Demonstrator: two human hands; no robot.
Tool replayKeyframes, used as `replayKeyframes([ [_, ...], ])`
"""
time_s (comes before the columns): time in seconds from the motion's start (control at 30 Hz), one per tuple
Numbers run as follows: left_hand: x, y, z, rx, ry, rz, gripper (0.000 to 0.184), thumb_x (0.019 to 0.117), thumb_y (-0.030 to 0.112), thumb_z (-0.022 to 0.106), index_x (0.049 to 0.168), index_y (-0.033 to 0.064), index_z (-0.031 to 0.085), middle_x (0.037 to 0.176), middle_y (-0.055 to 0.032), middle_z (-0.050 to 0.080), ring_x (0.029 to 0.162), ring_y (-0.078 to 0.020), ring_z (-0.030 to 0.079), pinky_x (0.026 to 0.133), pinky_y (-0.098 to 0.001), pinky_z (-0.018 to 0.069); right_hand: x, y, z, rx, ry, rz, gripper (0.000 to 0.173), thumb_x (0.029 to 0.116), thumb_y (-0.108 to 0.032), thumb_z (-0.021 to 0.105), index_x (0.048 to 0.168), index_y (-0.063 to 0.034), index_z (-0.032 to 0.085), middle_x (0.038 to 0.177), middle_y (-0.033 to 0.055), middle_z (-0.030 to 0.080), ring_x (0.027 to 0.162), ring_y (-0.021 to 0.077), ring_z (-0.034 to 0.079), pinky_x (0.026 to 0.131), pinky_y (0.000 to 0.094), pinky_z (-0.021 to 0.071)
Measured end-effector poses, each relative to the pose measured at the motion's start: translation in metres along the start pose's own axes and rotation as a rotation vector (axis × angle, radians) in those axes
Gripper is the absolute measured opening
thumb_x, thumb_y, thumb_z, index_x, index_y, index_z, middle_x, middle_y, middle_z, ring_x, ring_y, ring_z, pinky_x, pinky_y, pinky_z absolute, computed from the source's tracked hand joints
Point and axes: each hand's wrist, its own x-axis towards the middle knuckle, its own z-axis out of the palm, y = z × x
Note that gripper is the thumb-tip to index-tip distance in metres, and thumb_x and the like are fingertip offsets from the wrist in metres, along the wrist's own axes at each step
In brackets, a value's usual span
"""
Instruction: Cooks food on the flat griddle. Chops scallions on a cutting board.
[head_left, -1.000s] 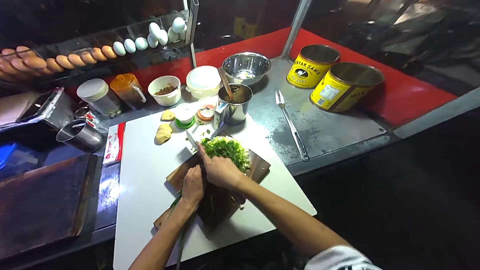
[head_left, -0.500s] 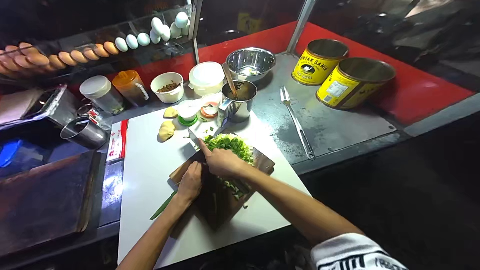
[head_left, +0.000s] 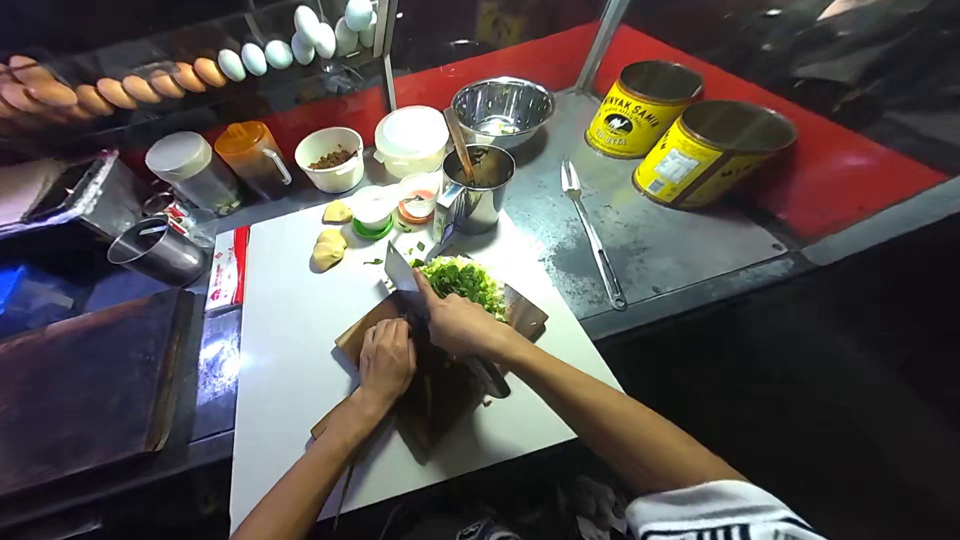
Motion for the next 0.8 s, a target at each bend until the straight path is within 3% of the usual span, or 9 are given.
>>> replayKeyframes([
  [0.07, -0.008, 0.002, -0.006, -0.023, 0.008, 0.029, 0.035, 0.099, 0.02, 0.054, 0.121, -0.0022, 0.07, 0.138, -0.0214, 0.062, 0.13, -0.0429, 0.057, 0.11, -0.0587, 0.0409, -0.004, 0.008, -0.014, -0.012, -0.038, -0.015, 0.089, 0.1018, -0.012, 0.049, 0.166, -0.0273, -0.011, 0.1, 0.0213, 0.065, 0.088, 0.0362, 0.068, 0.078, 0.0541, 0.0546],
  [0.13, -0.033, 0.013, -0.013, -0.015, 0.078, 0.011, 0.043, 0.096, 0.029, 0.061, 0.129, 0.002, 0.067, 0.143, -0.0229, 0.057, 0.131, -0.0467, 0.053, 0.107, -0.063, 0.0398, -0.009, 0.006, -0.016, -0.034, -0.053, -0.011, 0.089, 0.1026, -0.011, 0.049, 0.165, -0.0275, -0.012, 0.095, 0.0189, 0.064, 0.082, 0.0323, 0.067, 0.073, 0.0499, 0.0549],
  [0.2, -0.053, 0.029, -0.022, 0.048, 0.108, -0.023, 0.039, 0.0886, 0.036, 0.07, 0.113, 0.0057, 0.07, 0.123, -0.0192, 0.066, 0.113, -0.0437, 0.062, 0.091, -0.0611, 0.0476, -0.008, 0.004, -0.016, -0.055, -0.044, -0.012, 0.09, 0.102, -0.011, 0.05, 0.165, -0.0276, -0.012, 0.089, 0.0162, 0.063, 0.075, 0.0289, 0.067, 0.068, 0.0469, 0.0557],
  [0.3, -0.067, 0.044, -0.018, 0.128, -0.038, -0.046, 0.031, 0.0886, 0.033, 0.072, 0.099, 0.0045, 0.075, 0.101, -0.0163, 0.071, 0.098, -0.0399, 0.067, 0.085, -0.0578, 0.0504, -0.006, 0.005, -0.017, -0.047, -0.053, -0.008, 0.091, 0.1018, -0.012, 0.05, 0.165, -0.0292, -0.012, 0.085, 0.014, 0.062, 0.07, 0.0255, 0.066, 0.064, 0.0435, 0.0552],
  [0.43, -0.049, 0.046, -0.009, 0.107, 0.09, 0.002, 0.018, 0.0876, 0.026, 0.07, 0.086, 0.0079, 0.074, 0.087, -0.0093, 0.07, 0.086, -0.0307, 0.067, 0.081, -0.0494, 0.0497, -0.006, 0.004, -0.022, -0.048, -0.079, -0.008, 0.09, 0.1018, -0.01, 0.048, 0.165, -0.0281, -0.014, 0.093, 0.0174, 0.063, 0.079, 0.0301, 0.067, 0.07, 0.0473, 0.0552],
  [0.53, -0.021, 0.046, -0.022, 0.043, -0.009, -0.091, 0.016, 0.0903, 0.017, 0.071, 0.096, 0.0034, 0.076, 0.11, -0.0191, 0.07, 0.107, -0.0421, 0.065, 0.094, -0.0591, 0.0474, -0.004, 0.005, -0.028, -0.071, -0.101, -0.017, 0.089, 0.1025, -0.011, 0.047, 0.165, -0.0267, -0.015, 0.092, 0.0162, 0.062, 0.075, 0.0273, 0.066, 0.068, 0.0447, 0.0554],
  [0.67, 0.006, 0.025, -0.019, -0.003, -0.229, -0.167, 0.024, 0.0966, 0.015, 0.062, 0.115, 0.0057, 0.075, 0.157, -0.0233, 0.042, 0.148, -0.048, 0.031, 0.119, -0.0573, 0.0289, -0.008, -0.001, -0.032, -0.119, -0.11, -0.023, 0.09, 0.1016, -0.01, 0.049, 0.165, -0.0255, -0.014, 0.095, 0.0182, 0.063, 0.081, 0.0311, 0.067, 0.072, 0.0481, 0.0549],
  [0.73, 0.015, 0.013, -0.02, 0.036, -0.223, -0.033, 0.024, 0.096, 0.011, 0.06, 0.114, 0.0057, 0.075, 0.158, -0.0255, 0.04, 0.149, -0.0507, 0.027, 0.12, -0.0602, 0.0254, -0.01, -0.005, -0.038, -0.147, -0.118, -0.02, 0.091, 0.1007, -0.009, 0.049, 0.165, -0.025, -0.013, 0.098, 0.0193, 0.063, 0.084, 0.0324, 0.067, 0.074, 0.0493, 0.0546],
  [0.8, 0.023, 0.002, -0.018, 0.113, -0.168, 0.115, 0.023, 0.0945, 0.007, 0.058, 0.109, 0.0038, 0.075, 0.147, -0.0261, 0.052, 0.143, -0.0492, 0.04, 0.118, -0.0605, 0.0304, -0.01, -0.007, -0.042, -0.175, -0.124, -0.039, 0.09, 0.1006, -0.01, 0.05, 0.166, -0.0228, -0.011, 0.096, 0.0184, 0.063, 0.082, 0.0309, 0.067, 0.072, 0.0478, 0.0546],
])
